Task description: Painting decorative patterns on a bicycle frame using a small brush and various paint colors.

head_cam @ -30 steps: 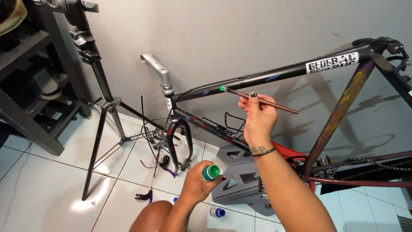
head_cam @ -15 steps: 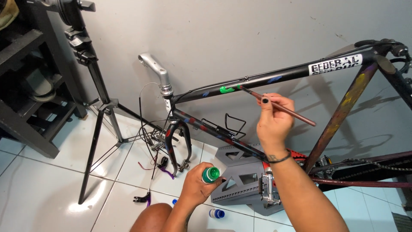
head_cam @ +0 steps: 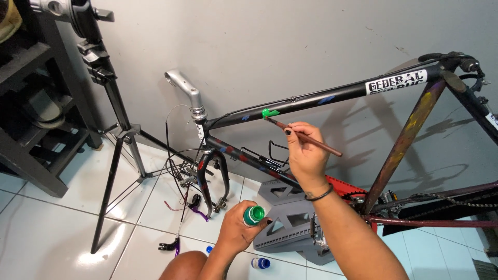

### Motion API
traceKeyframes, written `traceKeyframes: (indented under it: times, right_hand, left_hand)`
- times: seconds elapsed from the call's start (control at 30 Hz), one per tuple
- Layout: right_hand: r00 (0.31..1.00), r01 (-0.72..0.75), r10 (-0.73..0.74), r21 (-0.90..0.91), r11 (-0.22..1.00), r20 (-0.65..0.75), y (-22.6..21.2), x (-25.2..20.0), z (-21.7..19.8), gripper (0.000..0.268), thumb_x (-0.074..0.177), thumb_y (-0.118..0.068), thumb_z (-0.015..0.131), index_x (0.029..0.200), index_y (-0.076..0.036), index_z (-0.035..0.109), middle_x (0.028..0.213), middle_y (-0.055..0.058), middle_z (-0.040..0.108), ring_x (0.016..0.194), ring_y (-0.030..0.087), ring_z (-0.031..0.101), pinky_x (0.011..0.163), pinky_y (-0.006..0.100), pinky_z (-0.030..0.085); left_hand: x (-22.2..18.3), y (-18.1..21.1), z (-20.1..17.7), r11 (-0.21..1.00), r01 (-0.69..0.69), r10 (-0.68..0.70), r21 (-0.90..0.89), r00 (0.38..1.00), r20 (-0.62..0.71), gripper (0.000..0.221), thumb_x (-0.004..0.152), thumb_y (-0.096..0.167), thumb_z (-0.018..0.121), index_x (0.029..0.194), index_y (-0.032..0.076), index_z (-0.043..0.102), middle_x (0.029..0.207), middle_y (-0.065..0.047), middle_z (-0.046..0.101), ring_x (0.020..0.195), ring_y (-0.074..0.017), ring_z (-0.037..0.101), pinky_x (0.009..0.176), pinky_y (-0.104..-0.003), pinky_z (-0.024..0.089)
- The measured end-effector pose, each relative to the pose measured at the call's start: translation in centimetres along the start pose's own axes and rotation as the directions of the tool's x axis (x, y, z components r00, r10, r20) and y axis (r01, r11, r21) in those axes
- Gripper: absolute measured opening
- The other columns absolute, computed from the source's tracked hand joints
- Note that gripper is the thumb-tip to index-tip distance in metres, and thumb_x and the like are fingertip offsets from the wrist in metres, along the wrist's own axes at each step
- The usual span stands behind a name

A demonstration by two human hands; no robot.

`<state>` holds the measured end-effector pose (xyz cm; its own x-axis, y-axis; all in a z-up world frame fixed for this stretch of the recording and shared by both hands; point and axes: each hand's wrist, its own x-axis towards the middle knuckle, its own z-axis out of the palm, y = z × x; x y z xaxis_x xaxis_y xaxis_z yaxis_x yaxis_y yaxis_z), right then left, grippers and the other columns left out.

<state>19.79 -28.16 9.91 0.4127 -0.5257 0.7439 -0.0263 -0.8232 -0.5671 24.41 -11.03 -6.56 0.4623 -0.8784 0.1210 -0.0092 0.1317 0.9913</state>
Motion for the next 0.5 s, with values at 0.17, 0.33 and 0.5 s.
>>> traceKeyframes:
  times: [0.17,0.33,0.5]
  right_hand:
    - [0.998,-0.005,0.001,-0.076,0.997,-0.056,-0.1,0.1,0.4,0.013,0.100,-0.007,0.067,0.106,0.001,0.059,0.109,0.017,0.066,0.105,0.027,0.070,0.091,0.034,0.063]
    - [0.964,0.240,-0.265,-0.328,0.914,-0.033,-2.0,0.9,-3.4,0.014,0.104,-0.008,0.063,0.108,0.005,0.057,0.110,0.023,0.065,0.105,0.034,0.069,0.097,0.042,0.060]
    - [0.879,0.473,-0.440,-0.467,0.747,0.185,-1.1,1.1,-5.3,0.005,0.102,0.000,0.066,0.106,0.002,0.066,0.111,0.019,0.071,0.105,0.033,0.073,0.096,0.040,0.062]
  left_hand:
    - [-0.2,0.3,-0.4,1.000,0.016,-0.017,0.013,1.000,0.021,0.034,0.074,0.040,0.091,0.087,0.018,0.068,0.076,0.004,0.068,0.069,-0.0138,0.060,0.064,-0.030,0.046]
    - [-0.1,0.3,-0.7,0.997,0.079,-0.079,-0.001,0.997,0.025,0.035,0.074,0.040,0.091,0.089,0.018,0.069,0.079,0.003,0.070,0.071,-0.0142,0.063,0.064,-0.031,0.049]
    - [0.1,-0.2,-0.3,0.999,0.044,-0.045,0.017,0.999,0.027,0.035,0.073,0.040,0.091,0.089,0.019,0.069,0.079,0.003,0.071,0.073,-0.0151,0.064,0.065,-0.032,0.049]
